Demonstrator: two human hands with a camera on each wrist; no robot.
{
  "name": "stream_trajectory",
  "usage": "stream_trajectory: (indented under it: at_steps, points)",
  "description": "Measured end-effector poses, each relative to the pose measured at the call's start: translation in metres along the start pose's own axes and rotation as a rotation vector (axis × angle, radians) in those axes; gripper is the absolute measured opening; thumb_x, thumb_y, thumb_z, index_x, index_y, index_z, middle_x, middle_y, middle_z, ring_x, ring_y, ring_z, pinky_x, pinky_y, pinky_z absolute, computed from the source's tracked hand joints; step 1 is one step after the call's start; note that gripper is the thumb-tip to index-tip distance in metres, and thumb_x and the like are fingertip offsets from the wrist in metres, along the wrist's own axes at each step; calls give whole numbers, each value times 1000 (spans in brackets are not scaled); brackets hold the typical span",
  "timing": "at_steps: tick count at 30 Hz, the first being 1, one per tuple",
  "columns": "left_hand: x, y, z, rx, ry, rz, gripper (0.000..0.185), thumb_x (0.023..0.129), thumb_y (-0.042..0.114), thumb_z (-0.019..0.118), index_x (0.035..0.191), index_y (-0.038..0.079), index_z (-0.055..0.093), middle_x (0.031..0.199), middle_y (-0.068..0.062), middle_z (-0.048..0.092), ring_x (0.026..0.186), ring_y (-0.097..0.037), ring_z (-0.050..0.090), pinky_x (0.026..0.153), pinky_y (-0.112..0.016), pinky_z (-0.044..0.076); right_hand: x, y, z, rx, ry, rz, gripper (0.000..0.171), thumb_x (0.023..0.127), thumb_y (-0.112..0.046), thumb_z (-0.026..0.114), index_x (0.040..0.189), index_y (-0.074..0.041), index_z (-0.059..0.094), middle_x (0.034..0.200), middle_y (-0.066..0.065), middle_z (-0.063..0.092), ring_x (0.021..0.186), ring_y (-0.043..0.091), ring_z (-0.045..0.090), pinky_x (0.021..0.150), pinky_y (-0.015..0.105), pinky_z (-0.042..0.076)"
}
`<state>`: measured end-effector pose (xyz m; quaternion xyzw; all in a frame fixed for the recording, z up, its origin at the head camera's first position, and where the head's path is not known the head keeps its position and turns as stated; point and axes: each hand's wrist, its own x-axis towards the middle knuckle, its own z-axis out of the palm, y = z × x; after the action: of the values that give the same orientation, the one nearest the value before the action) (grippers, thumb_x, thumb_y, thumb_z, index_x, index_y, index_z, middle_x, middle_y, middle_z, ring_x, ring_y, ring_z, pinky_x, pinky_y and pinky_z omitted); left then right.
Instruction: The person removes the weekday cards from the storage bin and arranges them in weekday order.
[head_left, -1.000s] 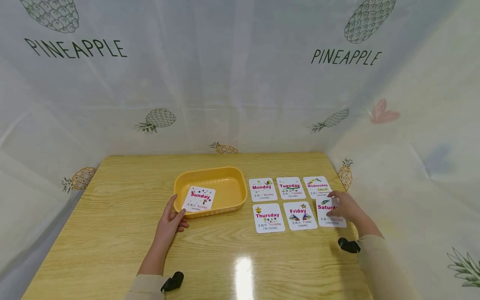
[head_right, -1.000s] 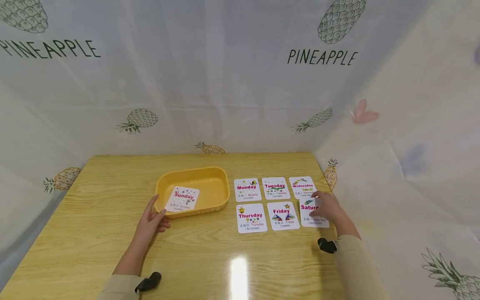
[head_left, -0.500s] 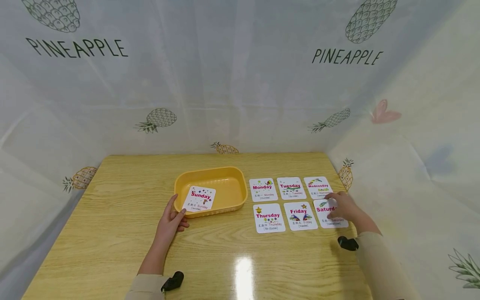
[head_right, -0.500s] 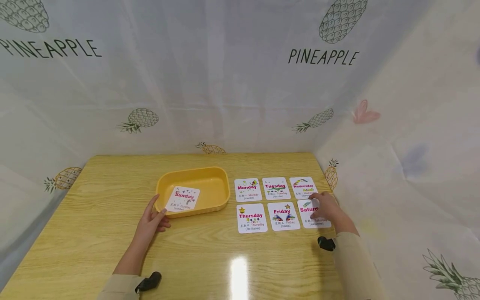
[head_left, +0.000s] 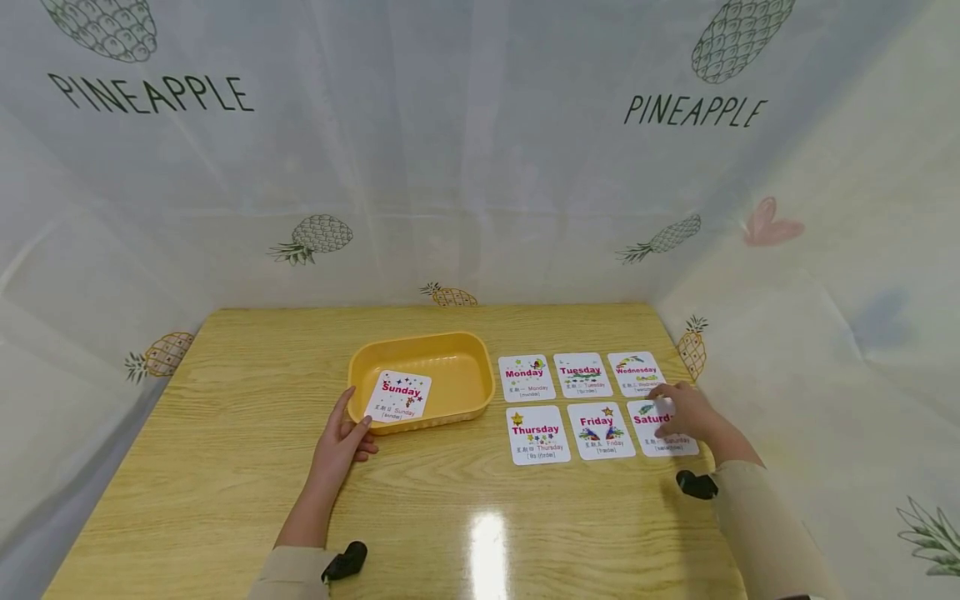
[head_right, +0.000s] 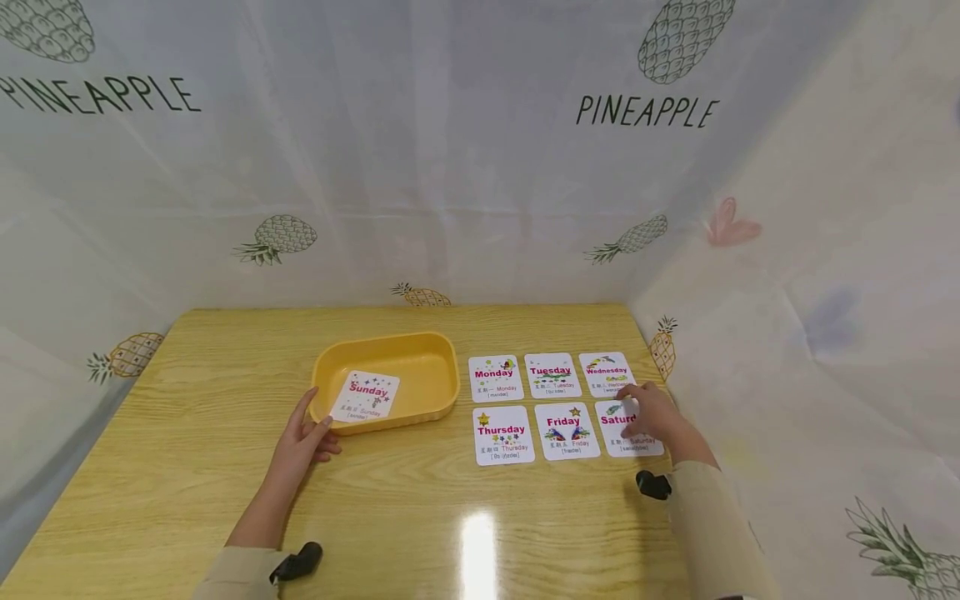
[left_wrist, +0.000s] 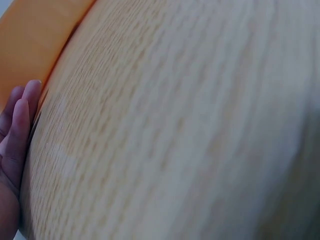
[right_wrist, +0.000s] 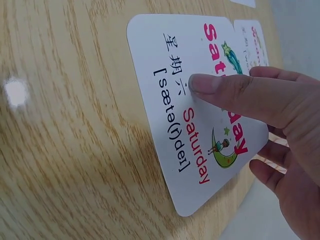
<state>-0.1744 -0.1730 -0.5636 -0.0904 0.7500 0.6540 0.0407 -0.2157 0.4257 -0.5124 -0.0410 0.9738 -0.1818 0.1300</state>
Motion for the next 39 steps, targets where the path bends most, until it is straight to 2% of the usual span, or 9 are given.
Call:
stream_trajectory:
  at_steps: [18,32,35,39]
  points:
    - [-1,1,-1,1,8,4,66,98,30,61,153,39,25,84,-18,65,66,-23,69,58,-29,55,4,0,-3,-6,-41,16,63,66,-18,91,121,-3,63,114,31,45,102,47,48,88,62,40]
    - [-1,2,0,-4,4,-6,66,99,29,60,153,39,24,85,-19,64,67,-23,68,59,-30,55,5,2,-4,-55,-39,-23,60,67,-21,90,118,-3,63,116,33,47,102,50,48,87,63,40]
    - [-1,1,1,-5,5,-9,66,99,29,60,153,39,24,85,-18,64,67,-23,68,59,-30,55,3,-2,-7,-20,-26,-49,60,68,-20,90,119,-1,63,117,34,46,103,50,48,86,62,41]
    - [0,1,1,3,12,-20,65,99,29,60,153,39,25,85,-17,64,68,-23,68,59,-30,55,5,-18,-14,95,-12,-98,60,74,-17,86,123,4,59,120,33,48,107,50,49,86,59,44]
